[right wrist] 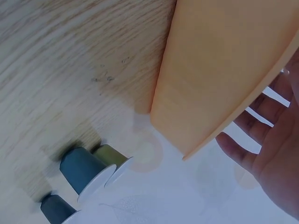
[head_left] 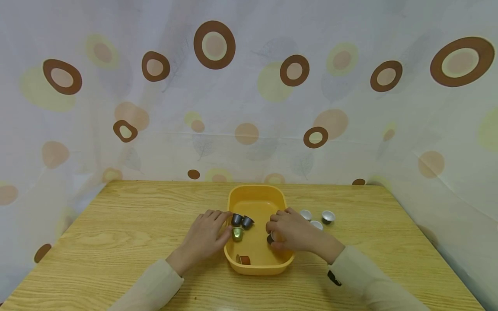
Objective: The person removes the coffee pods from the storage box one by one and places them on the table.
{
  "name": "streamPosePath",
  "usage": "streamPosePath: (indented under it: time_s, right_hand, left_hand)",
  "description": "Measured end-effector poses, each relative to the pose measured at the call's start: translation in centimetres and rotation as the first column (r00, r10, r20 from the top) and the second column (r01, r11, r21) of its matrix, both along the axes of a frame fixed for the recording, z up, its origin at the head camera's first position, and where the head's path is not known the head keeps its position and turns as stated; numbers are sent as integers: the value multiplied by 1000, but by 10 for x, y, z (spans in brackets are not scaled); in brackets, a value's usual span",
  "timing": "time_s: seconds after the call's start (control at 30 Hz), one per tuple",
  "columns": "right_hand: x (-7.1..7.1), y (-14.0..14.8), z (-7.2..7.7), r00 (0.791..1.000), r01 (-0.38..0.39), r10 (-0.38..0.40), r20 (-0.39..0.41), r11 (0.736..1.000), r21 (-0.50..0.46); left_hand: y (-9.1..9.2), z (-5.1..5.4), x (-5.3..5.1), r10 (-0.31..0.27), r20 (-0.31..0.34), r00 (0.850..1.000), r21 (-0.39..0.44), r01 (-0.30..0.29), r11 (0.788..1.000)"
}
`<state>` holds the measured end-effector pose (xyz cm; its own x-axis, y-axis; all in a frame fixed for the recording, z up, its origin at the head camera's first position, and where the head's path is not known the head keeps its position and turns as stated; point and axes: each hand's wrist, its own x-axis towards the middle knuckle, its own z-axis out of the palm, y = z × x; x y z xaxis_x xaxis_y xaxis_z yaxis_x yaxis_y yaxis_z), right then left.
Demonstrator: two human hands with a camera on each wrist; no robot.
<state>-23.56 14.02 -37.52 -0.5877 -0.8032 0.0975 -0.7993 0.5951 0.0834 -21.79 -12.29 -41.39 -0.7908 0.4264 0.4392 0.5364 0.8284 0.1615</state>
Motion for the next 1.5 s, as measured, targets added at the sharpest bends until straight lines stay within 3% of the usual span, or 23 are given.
streamPosePath:
  time_s: [0.33,0.6,1.2,1.5]
  right_hand:
    - [-5,8,6,999,7,-10,-44,998,-66]
    - [-9,17,16,991,-19,0,-130,989,-146]
    - [-19,41,26,984,35,-78,-161,966,-256]
    - [-24,55,22,982,112,-147,-120,960,-257]
  left_hand:
    - [0,-1,-1,0,-7,1000,-2,0,1000]
    - [0,-1,-1,0,0,1000,4,0,1000]
    - [-1,-1,-1,-3,-11,1000,1,3,1000]
    - [-1,-1,-1,-7,-24,1000,2,7,1000]
